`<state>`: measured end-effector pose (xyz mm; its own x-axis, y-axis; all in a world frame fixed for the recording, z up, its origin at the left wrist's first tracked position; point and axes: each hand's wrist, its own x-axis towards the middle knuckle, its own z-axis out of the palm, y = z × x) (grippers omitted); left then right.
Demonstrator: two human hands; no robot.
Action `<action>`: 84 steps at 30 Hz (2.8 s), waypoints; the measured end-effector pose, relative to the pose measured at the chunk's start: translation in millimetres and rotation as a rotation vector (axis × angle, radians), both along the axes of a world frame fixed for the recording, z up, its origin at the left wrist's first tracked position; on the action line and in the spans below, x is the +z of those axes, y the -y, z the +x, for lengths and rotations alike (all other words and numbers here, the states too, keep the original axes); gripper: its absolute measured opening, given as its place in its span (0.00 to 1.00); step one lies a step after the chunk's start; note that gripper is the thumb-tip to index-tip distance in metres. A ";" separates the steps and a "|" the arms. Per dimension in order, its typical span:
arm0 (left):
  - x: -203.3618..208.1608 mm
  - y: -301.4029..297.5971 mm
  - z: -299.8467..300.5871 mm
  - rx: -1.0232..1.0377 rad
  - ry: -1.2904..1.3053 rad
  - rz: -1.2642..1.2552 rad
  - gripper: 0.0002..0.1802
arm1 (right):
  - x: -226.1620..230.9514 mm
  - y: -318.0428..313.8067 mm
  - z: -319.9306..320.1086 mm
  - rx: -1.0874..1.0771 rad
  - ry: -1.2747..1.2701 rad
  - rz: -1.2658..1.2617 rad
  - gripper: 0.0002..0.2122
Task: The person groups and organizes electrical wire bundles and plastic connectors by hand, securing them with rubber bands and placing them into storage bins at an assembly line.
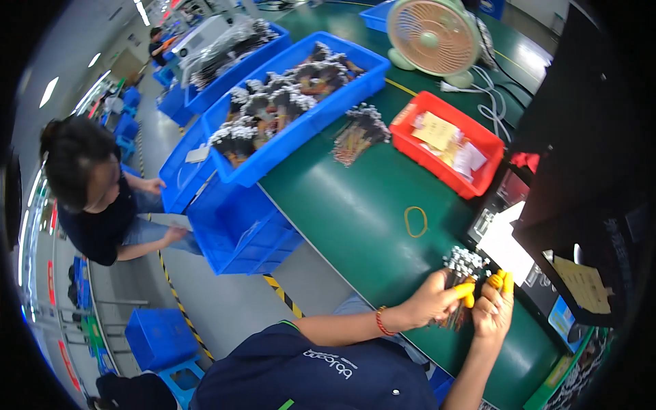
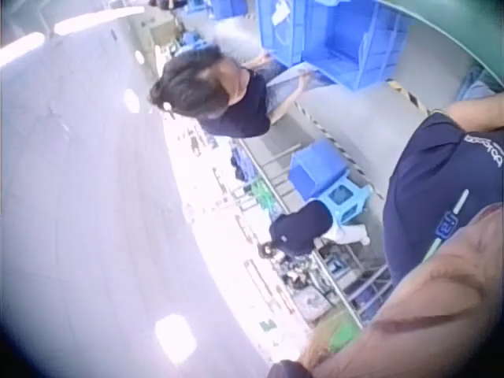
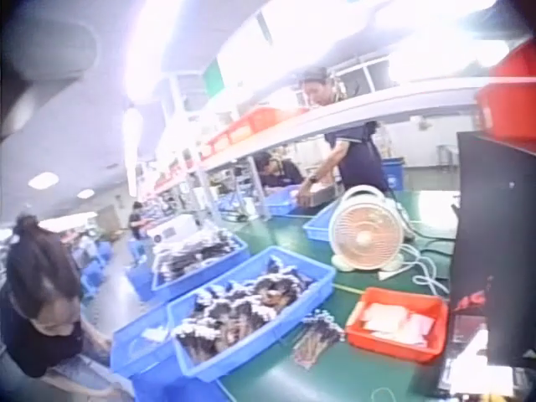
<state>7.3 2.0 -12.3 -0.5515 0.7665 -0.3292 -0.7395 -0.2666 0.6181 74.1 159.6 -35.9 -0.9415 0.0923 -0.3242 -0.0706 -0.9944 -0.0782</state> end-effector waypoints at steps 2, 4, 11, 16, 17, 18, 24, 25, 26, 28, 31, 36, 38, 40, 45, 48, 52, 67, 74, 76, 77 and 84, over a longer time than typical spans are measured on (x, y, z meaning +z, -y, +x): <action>-2.1 5.6 -0.7 0.019 -0.023 0.004 0.08 | -2.0 1.6 -1.6 0.014 0.011 0.009 0.17; -3.3 4.6 0.6 0.081 -0.037 0.033 0.08 | 6.2 7.4 -6.2 -0.041 0.104 0.107 0.15; 20.1 6.4 -4.9 0.281 -0.132 0.121 0.08 | 12.4 33.9 -2.2 -0.348 0.328 1.906 0.09; 41.7 -4.9 11.4 0.372 -0.324 0.249 0.19 | 31.8 81.6 -1.4 -0.174 0.192 0.454 0.19; 53.7 -4.6 19.4 0.290 -0.236 0.179 0.18 | 14.7 72.5 5.3 -0.029 0.094 0.437 0.19; 45.9 -10.2 26.5 0.285 -0.477 0.056 0.17 | 16.6 74.4 5.3 -0.026 0.091 0.437 0.19; 5.1 -17.3 41.0 0.405 -0.863 -0.169 0.15 | 31.4 69.9 3.9 -0.129 0.062 0.327 0.17; -0.1 -16.4 40.6 0.424 -0.897 -0.180 0.15 | 31.0 67.9 7.5 -0.144 0.076 0.399 0.16; -6.9 -18.9 38.0 0.424 -0.923 -0.176 0.14 | 16.3 64.1 11.6 -0.311 0.190 0.504 0.13; -10.7 -15.1 29.9 0.429 -0.969 -0.155 0.14 | 9.1 72.3 11.8 -0.264 0.176 0.561 0.10; 9.4 4.7 11.8 0.241 -0.709 -0.204 0.08 | 28.8 79.4 0.5 -0.213 0.178 0.843 0.12; 10.7 3.5 -8.9 0.094 0.064 0.002 0.04 | 45.9 67.8 -6.7 -0.153 0.289 1.277 0.10; 5.9 1.9 -7.8 0.070 0.066 0.022 0.04 | 56.2 66.1 -8.0 -0.148 0.260 1.291 0.10; 5.8 1.0 -6.5 0.049 -0.009 0.010 0.05 | 51.2 67.9 -9.4 -0.194 0.174 1.132 0.07; 6.7 -3.1 -3.5 0.056 -0.026 -0.019 0.06 | 46.7 54.0 -8.5 -0.153 0.305 1.207 0.05; 9.8 0.6 -5.4 0.081 0.004 -0.042 0.06 | 49.2 39.9 -9.9 -0.013 0.369 0.708 0.07; 8.2 2.3 -5.1 0.065 0.027 -0.058 0.06 | 40.8 33.8 -12.2 -0.016 0.335 0.430 0.09; 9.6 2.3 -4.3 0.079 -0.045 -0.082 0.04 | 27.3 28.2 -13.3 -0.090 0.253 0.182 0.09; 12.5 1.6 -4.3 0.103 -0.039 -0.079 0.08 | 30.5 27.0 -13.8 -0.106 0.329 0.187 0.10; 10.0 3.1 -5.6 0.077 -0.048 -0.075 0.07 | 28.0 25.6 -7.9 -0.058 0.157 0.282 0.08; 9.0 3.5 -6.0 0.050 -0.055 -0.070 0.06 | 29.0 31.5 -7.9 -0.058 0.157 0.283 0.08; 5.5 3.6 -3.4 0.021 -0.014 -0.013 0.07 | 42.9 47.7 -14.6 -0.126 0.344 1.188 0.06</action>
<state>3.9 -1.6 -6.8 -0.5719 0.7506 -0.3309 -0.7252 -0.2740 0.6317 59.5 111.9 7.0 -0.7876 0.5809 -0.2056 0.0418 -0.2826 -0.9583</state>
